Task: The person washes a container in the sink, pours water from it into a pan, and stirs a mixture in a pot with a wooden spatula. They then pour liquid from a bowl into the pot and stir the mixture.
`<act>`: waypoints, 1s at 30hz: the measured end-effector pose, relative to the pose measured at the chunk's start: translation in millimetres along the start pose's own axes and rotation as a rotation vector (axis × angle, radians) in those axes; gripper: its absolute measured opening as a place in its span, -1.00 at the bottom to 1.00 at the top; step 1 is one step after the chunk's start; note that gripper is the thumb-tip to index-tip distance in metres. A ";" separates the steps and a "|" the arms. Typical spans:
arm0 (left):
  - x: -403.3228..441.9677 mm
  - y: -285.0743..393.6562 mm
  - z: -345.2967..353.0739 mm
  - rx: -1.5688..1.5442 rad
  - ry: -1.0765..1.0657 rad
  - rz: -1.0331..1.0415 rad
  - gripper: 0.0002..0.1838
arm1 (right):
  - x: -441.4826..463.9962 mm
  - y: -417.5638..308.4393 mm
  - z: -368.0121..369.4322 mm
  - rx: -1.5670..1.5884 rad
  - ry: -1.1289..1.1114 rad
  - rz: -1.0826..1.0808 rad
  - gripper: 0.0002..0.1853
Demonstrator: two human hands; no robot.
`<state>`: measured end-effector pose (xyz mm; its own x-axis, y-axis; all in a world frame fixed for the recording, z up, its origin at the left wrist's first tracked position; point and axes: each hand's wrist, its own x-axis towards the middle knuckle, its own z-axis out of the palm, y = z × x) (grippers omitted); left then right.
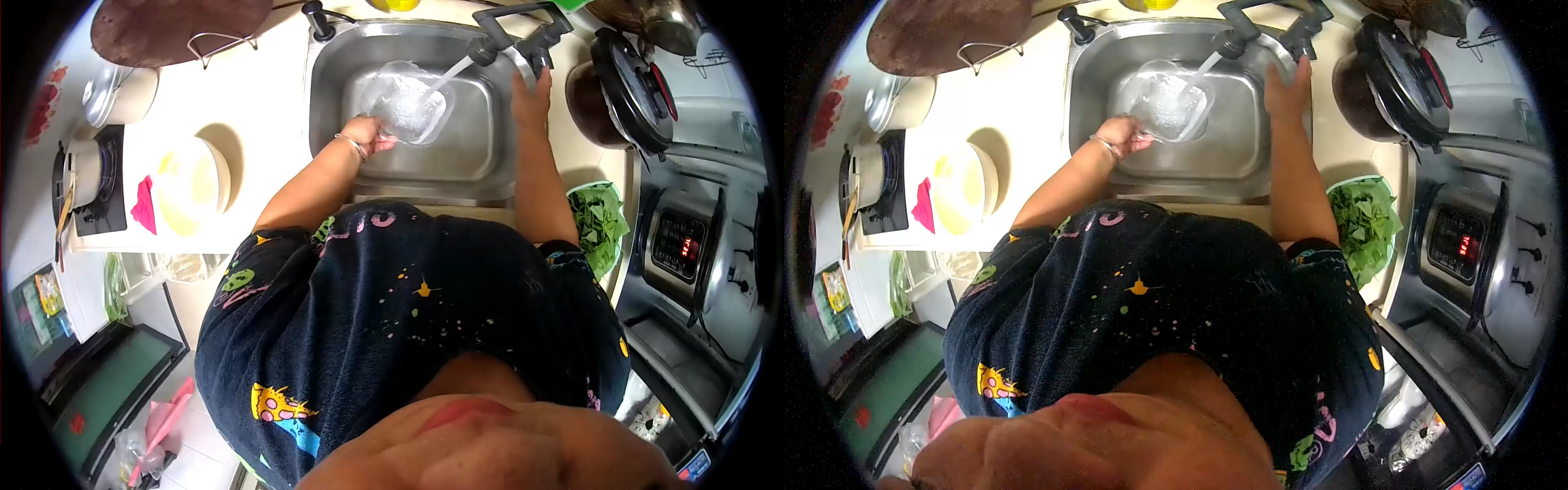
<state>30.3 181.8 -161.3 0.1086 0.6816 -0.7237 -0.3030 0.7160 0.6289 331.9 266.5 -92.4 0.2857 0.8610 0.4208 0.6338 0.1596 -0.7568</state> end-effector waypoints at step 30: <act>-2.7 -5.8 -2.6 -0.020 -0.009 -0.097 -0.90 | 1.6 8.3 1.8 -0.032 0.026 -0.072 -0.19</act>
<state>29.3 175.5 -163.8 0.1471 0.6104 -0.7783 -0.3097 0.7757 0.5498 336.4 270.0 -98.9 0.2573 0.8348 0.4868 0.6760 0.2045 -0.7080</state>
